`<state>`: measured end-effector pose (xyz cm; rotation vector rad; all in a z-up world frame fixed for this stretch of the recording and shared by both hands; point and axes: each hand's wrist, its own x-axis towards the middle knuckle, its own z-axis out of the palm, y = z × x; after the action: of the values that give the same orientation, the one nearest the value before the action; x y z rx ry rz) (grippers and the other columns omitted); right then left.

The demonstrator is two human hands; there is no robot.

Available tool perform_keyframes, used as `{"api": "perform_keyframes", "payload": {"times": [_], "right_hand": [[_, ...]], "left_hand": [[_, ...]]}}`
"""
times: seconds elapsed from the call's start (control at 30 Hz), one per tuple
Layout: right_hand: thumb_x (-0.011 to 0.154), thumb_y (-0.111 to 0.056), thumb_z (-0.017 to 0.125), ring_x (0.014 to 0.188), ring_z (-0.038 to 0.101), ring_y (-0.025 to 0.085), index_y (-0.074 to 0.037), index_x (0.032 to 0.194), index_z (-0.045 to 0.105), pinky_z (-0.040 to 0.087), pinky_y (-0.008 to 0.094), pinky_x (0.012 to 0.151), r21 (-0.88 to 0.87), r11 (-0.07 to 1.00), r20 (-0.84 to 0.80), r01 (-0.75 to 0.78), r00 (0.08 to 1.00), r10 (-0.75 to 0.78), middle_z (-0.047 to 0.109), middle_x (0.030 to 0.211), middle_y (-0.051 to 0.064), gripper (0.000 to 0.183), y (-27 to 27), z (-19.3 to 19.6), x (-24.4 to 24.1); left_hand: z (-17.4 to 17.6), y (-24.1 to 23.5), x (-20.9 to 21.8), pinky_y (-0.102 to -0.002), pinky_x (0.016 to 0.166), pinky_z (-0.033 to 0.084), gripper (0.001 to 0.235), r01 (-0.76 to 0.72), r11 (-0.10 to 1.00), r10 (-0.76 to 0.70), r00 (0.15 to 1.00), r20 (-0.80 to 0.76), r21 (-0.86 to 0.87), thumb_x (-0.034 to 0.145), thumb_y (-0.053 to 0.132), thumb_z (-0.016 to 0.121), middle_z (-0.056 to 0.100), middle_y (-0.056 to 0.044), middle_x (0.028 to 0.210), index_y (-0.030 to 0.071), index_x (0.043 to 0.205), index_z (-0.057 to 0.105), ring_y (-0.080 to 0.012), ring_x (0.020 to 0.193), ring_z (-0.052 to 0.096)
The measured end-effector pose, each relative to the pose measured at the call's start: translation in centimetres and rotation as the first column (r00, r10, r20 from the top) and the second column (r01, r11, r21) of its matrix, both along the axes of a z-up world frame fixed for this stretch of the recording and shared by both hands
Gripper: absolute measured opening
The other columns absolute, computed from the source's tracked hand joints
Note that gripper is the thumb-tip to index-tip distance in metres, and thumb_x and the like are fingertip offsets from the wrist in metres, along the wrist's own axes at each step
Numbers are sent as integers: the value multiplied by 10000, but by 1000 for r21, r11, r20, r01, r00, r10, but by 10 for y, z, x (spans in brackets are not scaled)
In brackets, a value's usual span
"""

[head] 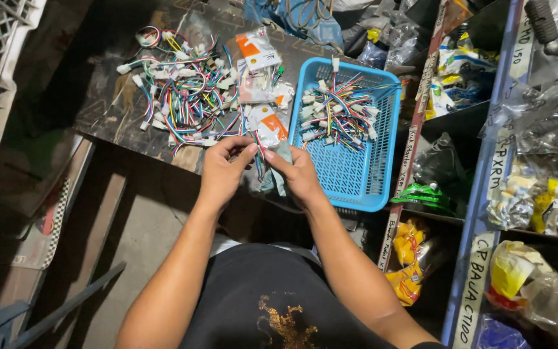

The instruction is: The person wipes individual wire harnesses with a cloth, handling them one at a time from a pile on the table and placing them into a blue basket. The person repeatedly picks up a harness, wipes it, and deposits it into the basket.

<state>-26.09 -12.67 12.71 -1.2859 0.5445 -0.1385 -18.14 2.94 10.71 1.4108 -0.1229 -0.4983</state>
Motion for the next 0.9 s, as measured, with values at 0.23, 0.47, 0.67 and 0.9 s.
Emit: {"api": "perform_keyframes", "payload": {"times": [0.23,0.47,0.67,0.9], "right_hand": [[816,-201,860,539,539,31,-87,761,699,439,172,514,-31,998,56,-46,997,47,616,586,-18,204,17,29,2],[754,-168,890,514,470,15,-91,696,693,359,163,483,-147,988,37,-39,998,45,577,536,-35,219,30,66,9],[739,-153,899,584,509,30,-89,756,749,403,184,539,-292,956,17,-11,1000,17,635,581,-15,164,18,38,18],[744,-197,909,755,596,132,-95,838,760,492,319,724,-559,819,159,-126,954,255,697,771,73,204,3,6,29]], "left_hand": [[-7,3,-3,-231,611,563,181,27,1000,-27,998,49,-4,963,154,736,676,-54,817,15,1076,724,-97,708,614],[-4,1,1,-279,571,629,191,8,996,-15,997,-76,-91,946,109,743,698,-125,842,-29,1077,726,-145,697,688],[14,0,12,-350,612,659,159,-18,997,5,988,-155,-81,948,110,726,725,-133,856,-18,1039,754,-173,723,729],[1,2,24,-311,649,644,188,-53,998,55,998,-29,44,888,125,813,701,-100,813,-3,1016,762,-109,735,686]]}}
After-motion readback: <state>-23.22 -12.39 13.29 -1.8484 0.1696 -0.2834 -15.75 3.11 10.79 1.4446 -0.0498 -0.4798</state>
